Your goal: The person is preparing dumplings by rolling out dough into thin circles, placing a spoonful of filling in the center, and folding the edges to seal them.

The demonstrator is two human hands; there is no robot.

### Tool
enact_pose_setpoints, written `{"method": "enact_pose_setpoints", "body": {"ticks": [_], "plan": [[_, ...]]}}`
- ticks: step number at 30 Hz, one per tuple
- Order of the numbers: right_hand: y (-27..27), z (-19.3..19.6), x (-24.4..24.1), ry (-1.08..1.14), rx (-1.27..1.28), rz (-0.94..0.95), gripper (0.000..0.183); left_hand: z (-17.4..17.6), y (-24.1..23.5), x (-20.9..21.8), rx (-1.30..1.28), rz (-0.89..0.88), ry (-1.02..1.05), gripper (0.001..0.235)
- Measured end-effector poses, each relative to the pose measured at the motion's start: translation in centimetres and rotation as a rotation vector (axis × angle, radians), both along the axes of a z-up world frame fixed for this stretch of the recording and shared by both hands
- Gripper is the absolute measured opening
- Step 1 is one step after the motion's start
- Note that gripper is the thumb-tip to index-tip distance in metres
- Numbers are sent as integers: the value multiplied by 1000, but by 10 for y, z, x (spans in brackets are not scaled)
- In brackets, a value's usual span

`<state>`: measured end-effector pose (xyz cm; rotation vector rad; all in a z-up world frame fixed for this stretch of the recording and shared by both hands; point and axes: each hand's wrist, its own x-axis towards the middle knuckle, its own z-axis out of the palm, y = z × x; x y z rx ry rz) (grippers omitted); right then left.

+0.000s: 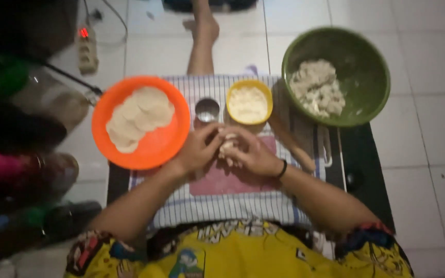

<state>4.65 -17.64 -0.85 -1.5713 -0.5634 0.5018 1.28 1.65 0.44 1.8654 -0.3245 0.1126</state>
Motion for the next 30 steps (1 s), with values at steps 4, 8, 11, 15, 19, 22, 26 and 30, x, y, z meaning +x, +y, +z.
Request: {"method": "enact_pose_setpoints", "body": {"ticks": [4,8,11,15,19,22,26,30], "plan": [[-8,-25,7,16,-6,-22,25,-10,0,1,15,31,-25,23],[-11,-28,12,94,68,-70,23,-1,-1,2,-44,5,-32,21],[-11,-29,11,117,82,-92,17,-6,0,2,-51,-13,-38,22],[-8,-26,10,111,114,-58,13,-10,-1,3,-19,-7,-46,24],[-14,-27,11,155,156,33,38,-9,0,5,-26,-21,-51,25],[-12,-15,8,89,74,45,34,-9,3,4,-31,-41,-51,25],[-12,-9,5,-63,18,49,13,-5,2,2,-24,-47,-59,24],[-11,-20,5,-231,47,81,10,-6,3,4,-39,-55,-60,24]]}}
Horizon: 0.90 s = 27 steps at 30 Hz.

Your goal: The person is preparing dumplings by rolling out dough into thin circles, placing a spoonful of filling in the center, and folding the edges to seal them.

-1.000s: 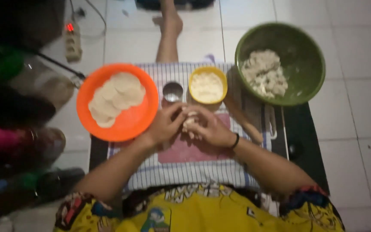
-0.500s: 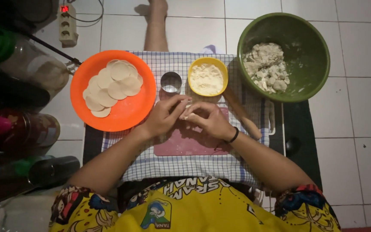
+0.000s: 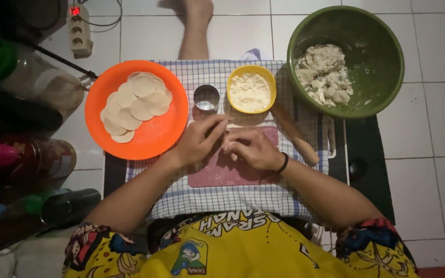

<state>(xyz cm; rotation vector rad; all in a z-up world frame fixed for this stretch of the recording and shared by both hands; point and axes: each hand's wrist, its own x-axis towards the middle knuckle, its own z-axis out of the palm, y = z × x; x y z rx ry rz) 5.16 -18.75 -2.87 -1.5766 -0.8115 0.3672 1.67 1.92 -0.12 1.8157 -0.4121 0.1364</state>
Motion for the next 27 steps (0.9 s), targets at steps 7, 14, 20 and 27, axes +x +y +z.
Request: {"method": "enact_pose_setpoints", "body": {"ticks": [7,14,20,27], "plan": [[-4,-5,4,173,71,94,14,3,-1,-1,5,-4,9,25],[-1,2,1,-104,-35,69,20,4,1,0,32,-8,19,24],[0,6,1,-130,-8,93,25,-6,2,2,-4,-4,41,26],[5,12,0,-106,24,106,15,4,0,0,19,-5,30,25]]}}
